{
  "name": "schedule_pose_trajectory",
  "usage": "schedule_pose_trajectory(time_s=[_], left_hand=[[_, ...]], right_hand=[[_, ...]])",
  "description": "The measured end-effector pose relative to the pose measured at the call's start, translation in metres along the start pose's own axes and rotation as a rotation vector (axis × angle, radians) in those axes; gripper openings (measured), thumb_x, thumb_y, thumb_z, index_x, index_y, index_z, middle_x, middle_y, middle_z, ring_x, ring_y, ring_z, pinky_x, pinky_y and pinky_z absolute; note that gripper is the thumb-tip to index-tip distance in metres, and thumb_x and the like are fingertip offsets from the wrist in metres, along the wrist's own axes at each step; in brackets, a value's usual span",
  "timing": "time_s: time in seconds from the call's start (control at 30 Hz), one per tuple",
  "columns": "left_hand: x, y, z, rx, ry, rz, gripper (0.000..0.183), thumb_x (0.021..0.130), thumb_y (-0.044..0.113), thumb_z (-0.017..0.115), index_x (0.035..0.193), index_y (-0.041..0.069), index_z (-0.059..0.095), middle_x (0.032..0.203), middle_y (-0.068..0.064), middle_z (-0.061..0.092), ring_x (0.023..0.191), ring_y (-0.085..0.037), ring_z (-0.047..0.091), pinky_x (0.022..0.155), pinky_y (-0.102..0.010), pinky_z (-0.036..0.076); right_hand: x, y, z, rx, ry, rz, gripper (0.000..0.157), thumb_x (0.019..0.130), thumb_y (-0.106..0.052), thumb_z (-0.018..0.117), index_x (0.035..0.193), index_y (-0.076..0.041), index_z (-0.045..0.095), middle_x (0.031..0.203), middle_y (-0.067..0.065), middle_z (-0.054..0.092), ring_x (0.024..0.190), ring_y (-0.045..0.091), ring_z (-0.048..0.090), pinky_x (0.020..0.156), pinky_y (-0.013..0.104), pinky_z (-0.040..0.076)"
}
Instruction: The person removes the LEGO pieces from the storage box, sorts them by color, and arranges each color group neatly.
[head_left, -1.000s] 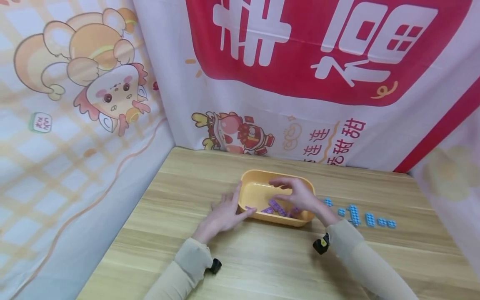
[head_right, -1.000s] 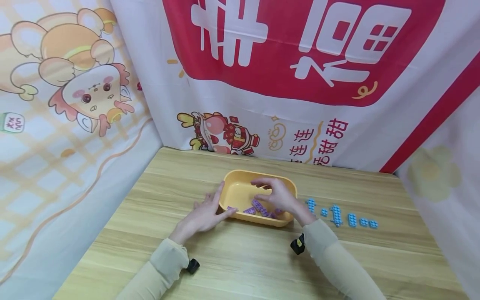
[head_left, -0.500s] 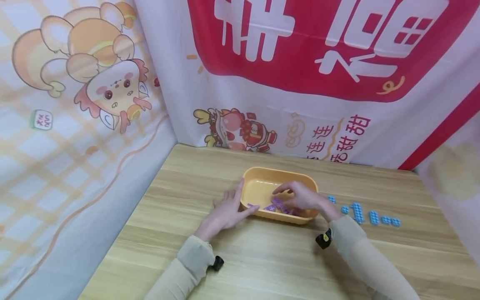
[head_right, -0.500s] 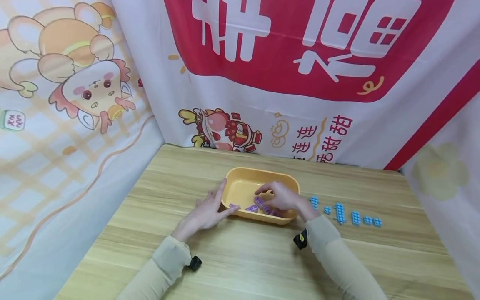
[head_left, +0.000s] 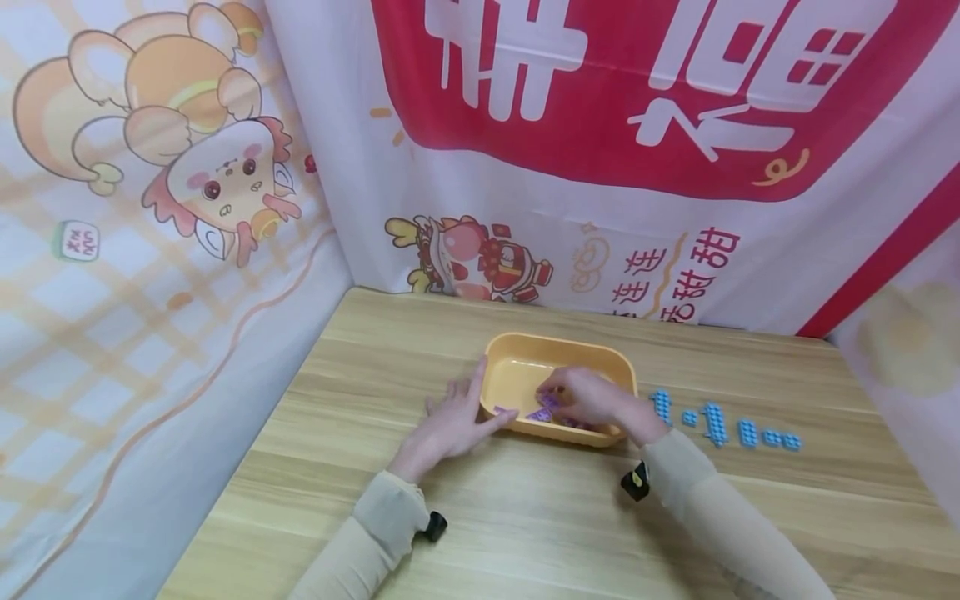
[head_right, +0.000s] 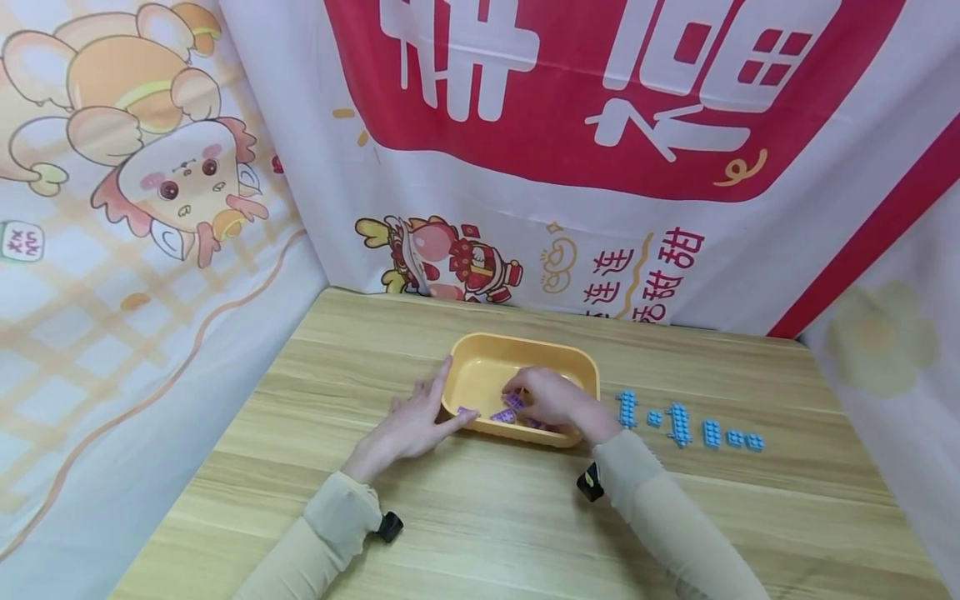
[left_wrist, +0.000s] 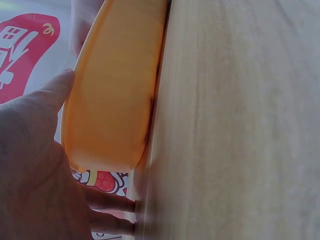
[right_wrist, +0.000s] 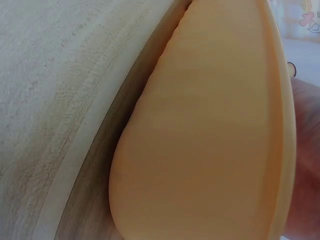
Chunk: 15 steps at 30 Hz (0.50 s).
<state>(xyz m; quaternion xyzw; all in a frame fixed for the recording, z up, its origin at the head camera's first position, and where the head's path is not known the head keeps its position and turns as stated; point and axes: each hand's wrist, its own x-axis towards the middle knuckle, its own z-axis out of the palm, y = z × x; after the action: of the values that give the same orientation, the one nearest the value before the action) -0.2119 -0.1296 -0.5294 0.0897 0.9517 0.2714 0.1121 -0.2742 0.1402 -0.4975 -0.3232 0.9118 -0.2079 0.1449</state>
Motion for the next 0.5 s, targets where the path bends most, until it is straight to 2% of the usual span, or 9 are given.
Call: schedule_pose_trajectory(time_s=[0.1, 0.23, 0.33, 0.5], left_hand=[[-0.0008, -0.0011, 0.0002, -0.004, -0.001, 0.002, 0.115, 0.097, 0.091, 0.046, 0.177, 0.033, -0.013, 0.182, -0.027, 0.019, 0.167, -0.057, 0.017, 0.129, -0.086, 0.006], [-0.0016, 0.0001, -0.0012, -0.007, -0.004, 0.004, 0.114, 0.097, 0.09, 0.046, 0.177, 0.033, -0.013, 0.181, -0.028, 0.019, 0.167, -0.057, 0.016, 0.129, -0.086, 0.005], [-0.0018, 0.0009, -0.0019, -0.009, -0.006, 0.002, 0.114, 0.097, 0.09, 0.047, 0.177, 0.032, -0.011, 0.181, -0.028, 0.019, 0.167, -0.057, 0.017, 0.129, -0.086, 0.005], [-0.0017, 0.0002, -0.001, -0.009, -0.005, -0.004, 0.115, 0.097, 0.09, 0.046, 0.177, 0.031, -0.011, 0.181, -0.028, 0.02, 0.167, -0.057, 0.016, 0.129, -0.086, 0.005]], right_hand=[[0.0022, 0.0, 0.002, -0.047, 0.003, -0.021, 0.037, 0.096, -0.014, 0.085, 0.131, -0.005, 0.078, 0.122, 0.009, 0.079, 0.107, 0.019, 0.073, 0.098, 0.041, 0.066], [0.002, 0.0008, 0.0028, -0.063, 0.012, -0.007, 0.039, 0.094, -0.015, 0.088, 0.13, -0.005, 0.078, 0.118, 0.007, 0.078, 0.104, 0.018, 0.072, 0.096, 0.04, 0.066], [0.0013, 0.0007, 0.0037, -0.045, 0.019, 0.017, 0.041, 0.093, -0.014, 0.089, 0.131, -0.006, 0.078, 0.119, 0.006, 0.077, 0.106, 0.018, 0.072, 0.098, 0.041, 0.065], [-0.0009, 0.0026, 0.0058, -0.002, 0.062, 0.021, 0.044, 0.098, -0.019, 0.084, 0.14, -0.007, 0.073, 0.122, 0.006, 0.077, 0.109, 0.018, 0.072, 0.1, 0.042, 0.066]])
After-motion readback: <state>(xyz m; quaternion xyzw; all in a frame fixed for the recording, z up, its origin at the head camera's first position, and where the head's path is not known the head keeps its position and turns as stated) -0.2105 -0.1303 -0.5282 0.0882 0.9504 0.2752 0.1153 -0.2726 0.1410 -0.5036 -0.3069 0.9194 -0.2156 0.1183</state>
